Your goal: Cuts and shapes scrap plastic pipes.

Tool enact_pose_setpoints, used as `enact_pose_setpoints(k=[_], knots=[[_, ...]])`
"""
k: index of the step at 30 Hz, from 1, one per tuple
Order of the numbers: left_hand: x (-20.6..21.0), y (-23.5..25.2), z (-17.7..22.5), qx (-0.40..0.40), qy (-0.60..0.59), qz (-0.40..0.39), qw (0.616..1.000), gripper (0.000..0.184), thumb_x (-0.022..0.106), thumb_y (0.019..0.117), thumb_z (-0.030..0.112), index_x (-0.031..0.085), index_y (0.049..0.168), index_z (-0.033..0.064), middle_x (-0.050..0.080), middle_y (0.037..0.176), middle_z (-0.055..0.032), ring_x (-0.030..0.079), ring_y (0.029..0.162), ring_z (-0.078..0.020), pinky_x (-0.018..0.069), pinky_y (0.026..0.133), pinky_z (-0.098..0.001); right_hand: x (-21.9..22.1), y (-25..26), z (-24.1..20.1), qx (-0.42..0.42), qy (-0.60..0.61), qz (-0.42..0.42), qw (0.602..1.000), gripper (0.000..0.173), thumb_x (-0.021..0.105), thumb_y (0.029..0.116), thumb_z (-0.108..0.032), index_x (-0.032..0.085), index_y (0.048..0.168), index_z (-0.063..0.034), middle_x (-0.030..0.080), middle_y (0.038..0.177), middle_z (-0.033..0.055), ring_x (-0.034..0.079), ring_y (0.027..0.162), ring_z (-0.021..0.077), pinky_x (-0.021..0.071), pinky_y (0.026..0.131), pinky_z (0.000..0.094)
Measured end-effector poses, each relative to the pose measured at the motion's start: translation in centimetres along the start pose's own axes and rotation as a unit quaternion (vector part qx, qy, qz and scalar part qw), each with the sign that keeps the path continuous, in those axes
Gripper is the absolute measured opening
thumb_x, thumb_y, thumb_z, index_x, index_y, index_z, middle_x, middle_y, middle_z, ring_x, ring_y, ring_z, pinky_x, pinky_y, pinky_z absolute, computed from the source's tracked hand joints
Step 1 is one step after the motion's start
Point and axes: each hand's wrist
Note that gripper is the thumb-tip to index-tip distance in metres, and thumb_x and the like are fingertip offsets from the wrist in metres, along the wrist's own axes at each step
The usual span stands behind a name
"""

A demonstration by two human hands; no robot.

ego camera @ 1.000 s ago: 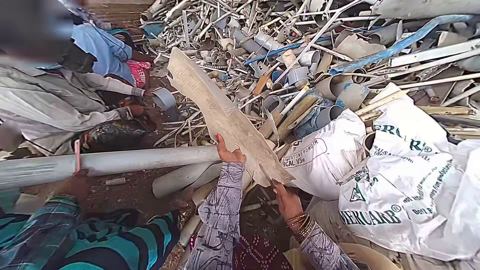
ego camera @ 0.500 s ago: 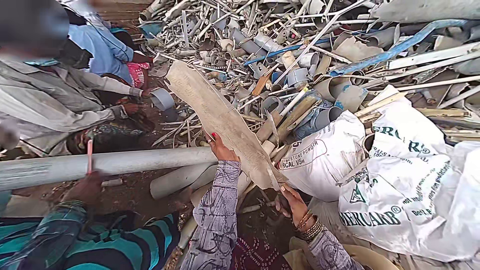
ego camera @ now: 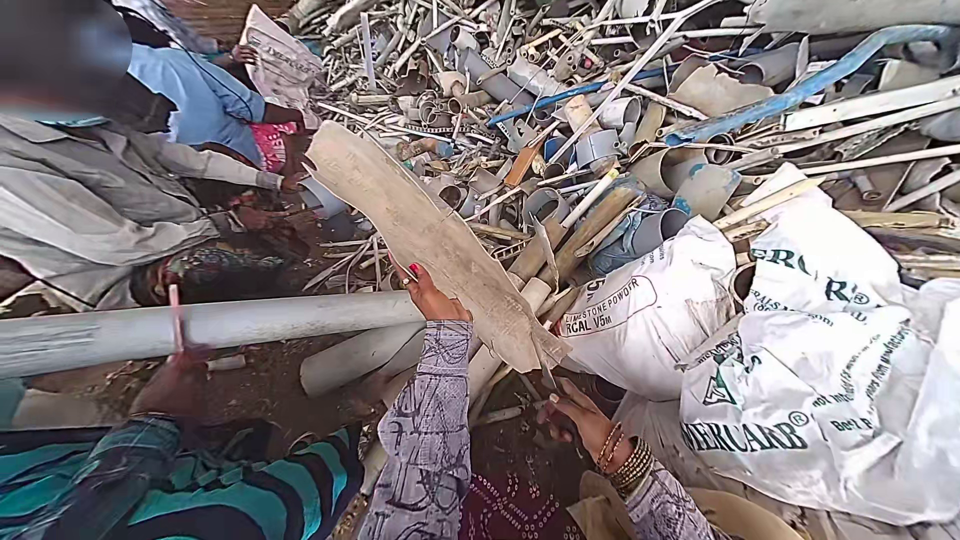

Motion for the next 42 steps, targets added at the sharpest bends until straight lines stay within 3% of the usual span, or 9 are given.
enact_pose_setpoints(k=[1,3,5,7,10,24,35,38,42], knots=[[-0.1,0.2,0.1,0.0,0.002,0.003,1.0,0.05,0.021,0.1131,0.017,0.011,0.162,0.0139,0.021,0.166,-0.0109,0.029,0.15,-0.0173,0.0299,0.12,-0.0388,0.2,-0.2,0.1,-0.051,-0.117,0.027,0.991,0.036,0.038,0.1045,-0.002,0.039,0.139,0.0071,0.063,0.094,0.0039,0.057,0.065,0.0044,0.0465,0.06,0.0187],[-0.2,0.3,0.5,-0.011,-0.003,0.012,1.0,0.049,0.02,0.1134,0.019,0.012,0.162,0.0144,0.023,0.164,-0.0106,0.031,0.148,-0.0171,0.032,0.118,-0.0394,0.8,-0.4,0.3,-0.17,-0.306,0.125,0.928,0.038,0.049,0.0983,0.004,0.055,0.134,0.0158,0.068,0.113,0.0284,0.071,0.087,0.0352,0.0567,0.081,0.0462],[-0.2,0.2,0.7,-0.031,-0.025,0.023,0.999,0.048,0.018,0.1135,0.023,0.014,0.161,0.0146,0.027,0.162,-0.0103,0.035,0.145,-0.0173,0.0351,0.116,-0.0405,1.0,-0.2,0.5,-0.18,-0.38,0.178,0.89,0.038,0.049,0.1015,0.0,0.059,0.137,0.0087,0.068,0.114,0.0344,0.071,0.089,0.05,0.0543,0.082,0.0615],[-0.2,0.4,0.7,-0.034,-0.048,0.037,0.998,0.047,0.018,0.1134,0.024,0.016,0.159,0.0142,0.03,0.16,-0.0106,0.037,0.144,-0.0177,0.0369,0.115,-0.0409,1.7,-0.4,0.8,-0.185,-0.435,0.209,0.856,0.038,0.05,0.103,-0.004,0.061,0.138,0.0029,0.071,0.109,0.0327,0.071,0.085,0.054,0.053,0.073,0.0665],[-0.3,0.7,0.7,-0.026,-0.064,0.046,0.997,0.048,0.018,0.1135,0.023,0.014,0.16,0.015,0.029,0.16,-0.0104,0.037,0.144,-0.0181,0.0369,0.115,-0.0414,2.1,-0.1,2.2,-0.345,-0.474,0.25,0.771,0.037,0.053,0.0929,-0.01,0.07,0.123,0.0032,0.072,0.074,0.0224,0.068,0.053,0.0427,0.0516,0.044,0.0545],[0.3,-0.6,1.1,-0.073,-0.097,-0.002,0.993,0.037,0.022,0.1133,0.023,0.03,0.149,0.014,0.051,0.133,-0.0063,0.055,0.122,-0.0139,0.0496,0.1,-0.0377,1.5,0.4,2.3,-0.378,-0.422,0.175,0.805,0.034,0.053,0.0959,-0.009,0.068,0.124,0.0035,0.069,0.07,0.0219,0.068,0.055,0.0438,0.0521,0.048,0.0567],[-0.2,0.7,0.7,-0.05,-0.095,0.007,0.994,0.041,0.02,0.1132,0.022,0.027,0.153,0.0153,0.049,0.14,-0.0073,0.053,0.126,-0.0148,0.0485,0.102,-0.0391,1.1,0.7,2.4,-0.381,-0.365,0.117,0.842,0.034,0.05,0.1002,-0.01,0.062,0.129,0.0051,0.068,0.073,0.0198,0.065,0.055,0.0365,0.053,0.051,0.05],[-0.4,0.7,0.8,-0.051,-0.09,0.016,0.994,0.039,0.021,0.1133,0.023,0.026,0.152,0.016,0.048,0.139,-0.0073,0.053,0.126,-0.0155,0.0488,0.101,-0.0401,0.9,0.9,2.2,-0.355,-0.415,0.212,0.81,0.035,0.054,0.095,-0.005,0.069,0.125,0.0045,0.073,0.081,0.0258,0.071,0.062,0.0474,0.0533,0.052,0.0604],[-0.3,1.0,0.8,-0.031,-0.079,0.008,0.996,0.041,0.02,0.1132,0.021,0.026,0.153,0.0145,0.048,0.14,-0.0074,0.053,0.126,-0.0144,0.0487,0.102,-0.0382,0.9,0.3,2.2,-0.355,-0.4,0.155,0.831,0.035,0.054,0.0961,-0.007,0.067,0.127,0.0031,0.07,0.073,0.0228,0.068,0.057,0.0432,0.0527,0.051,0.0567]])
Point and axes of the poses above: each hand's wrist, its own y-axis towards the middle knuckle, its own x-axis out of the palm, z = x × y
